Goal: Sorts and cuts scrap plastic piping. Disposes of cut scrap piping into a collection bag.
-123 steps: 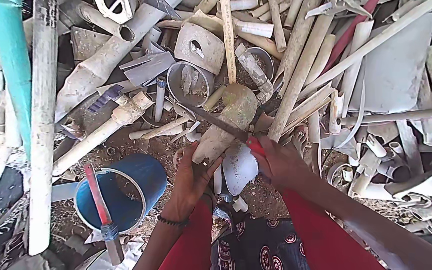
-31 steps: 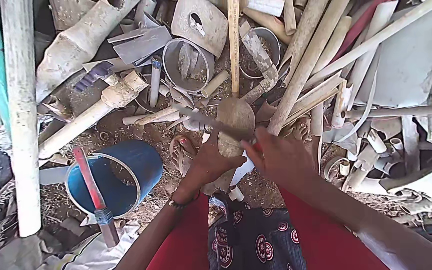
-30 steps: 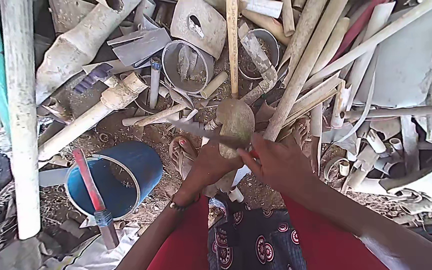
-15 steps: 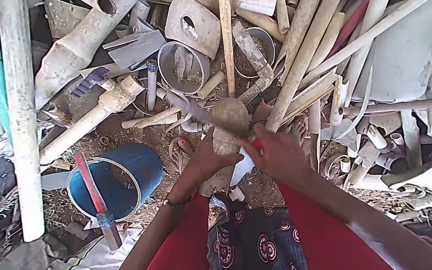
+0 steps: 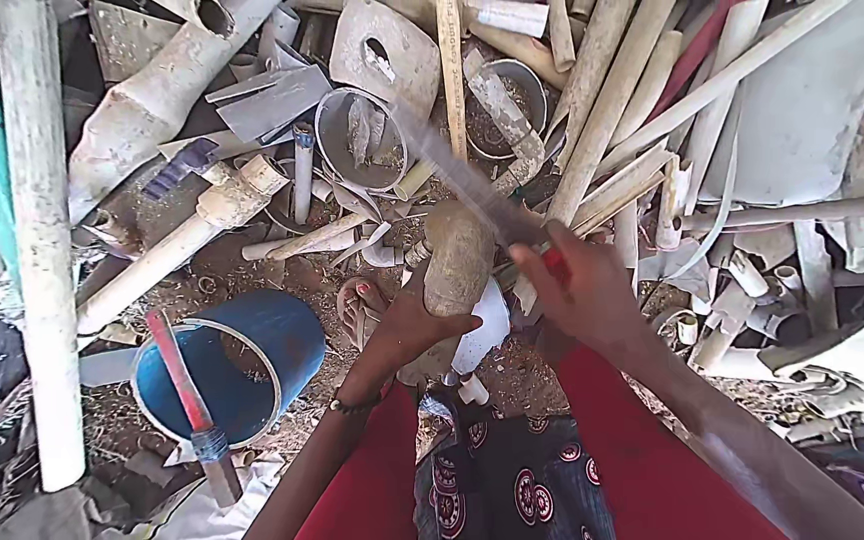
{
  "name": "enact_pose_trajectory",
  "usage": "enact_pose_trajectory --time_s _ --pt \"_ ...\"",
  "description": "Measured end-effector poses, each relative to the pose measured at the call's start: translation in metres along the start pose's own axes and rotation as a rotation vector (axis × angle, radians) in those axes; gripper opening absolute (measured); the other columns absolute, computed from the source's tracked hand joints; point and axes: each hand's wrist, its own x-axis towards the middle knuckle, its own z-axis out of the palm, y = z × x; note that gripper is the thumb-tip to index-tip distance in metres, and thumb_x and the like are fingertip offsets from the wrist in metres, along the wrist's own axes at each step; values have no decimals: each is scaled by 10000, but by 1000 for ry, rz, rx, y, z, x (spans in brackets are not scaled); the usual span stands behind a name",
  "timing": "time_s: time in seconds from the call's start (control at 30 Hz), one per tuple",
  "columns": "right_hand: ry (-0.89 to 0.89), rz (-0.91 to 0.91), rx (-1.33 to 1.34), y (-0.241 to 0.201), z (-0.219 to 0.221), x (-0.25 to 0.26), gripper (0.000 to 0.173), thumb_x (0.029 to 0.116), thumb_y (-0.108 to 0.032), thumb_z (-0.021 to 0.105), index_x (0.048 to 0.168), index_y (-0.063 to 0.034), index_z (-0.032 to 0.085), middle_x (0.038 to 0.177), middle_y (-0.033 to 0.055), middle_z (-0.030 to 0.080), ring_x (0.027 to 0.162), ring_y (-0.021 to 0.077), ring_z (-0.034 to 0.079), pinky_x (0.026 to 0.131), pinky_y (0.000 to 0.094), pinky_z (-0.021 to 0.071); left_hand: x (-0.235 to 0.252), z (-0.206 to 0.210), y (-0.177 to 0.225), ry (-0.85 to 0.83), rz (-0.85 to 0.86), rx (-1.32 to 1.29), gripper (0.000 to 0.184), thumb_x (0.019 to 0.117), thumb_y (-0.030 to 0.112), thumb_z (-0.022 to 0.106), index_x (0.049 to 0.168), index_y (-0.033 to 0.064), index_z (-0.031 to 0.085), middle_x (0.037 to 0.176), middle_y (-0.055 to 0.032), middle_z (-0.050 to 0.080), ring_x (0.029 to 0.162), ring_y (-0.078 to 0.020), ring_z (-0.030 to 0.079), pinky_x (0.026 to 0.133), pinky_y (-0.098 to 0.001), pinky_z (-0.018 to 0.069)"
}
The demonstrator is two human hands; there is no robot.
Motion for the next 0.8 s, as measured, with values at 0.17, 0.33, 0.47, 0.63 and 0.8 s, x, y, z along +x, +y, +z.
enact_pose_trajectory --time_s 0.17,0.33,0.47,0.63,0.8 --pt "54 131 76 16 -10 8 197 981 -218 485 968 -63 607 653 2 463 514 122 424 472 312 340 5 -6 -17 -15 64 149 931 727 467 867 1482 121 446 1279 -121 628 1158 -176 624 1009 -397 507" --pt "-49 40 176 12 8 -1 383 993 -421 525 1030 -53 624 607 -17 500 516 127 525 466 335 429 -6 -13 -8 -151 215 222 901 720 359 837 1470 53 443 1269 -87 631 1139 -68 615 1001 -265 497" --pt "-58 -81 173 -2 8 -4 506 955 -567 561 1008 -68 629 599 -45 480 527 104 502 482 320 413 -11 -13 -1 -206 283 209 1105 602 627 885 1446 65 446 1247 -14 649 1138 -6 615 999 -225 512" --pt "-114 -164 82 -16 -3 -6 375 1081 -376 391 843 -138 555 564 -58 381 470 109 438 422 293 324 -20 7 6 185 309 351 1047 584 804 757 1298 58 585 1017 -17 704 947 -71 670 851 -330 558" --pt "-111 -1 46 5 3 21 363 1096 -363 423 902 -89 561 552 -7 409 458 163 469 426 338 371 -11 -5 10 418 385 702 1004 621 803 705 1270 43 611 960 -145 711 882 -337 701 740 -579 546"
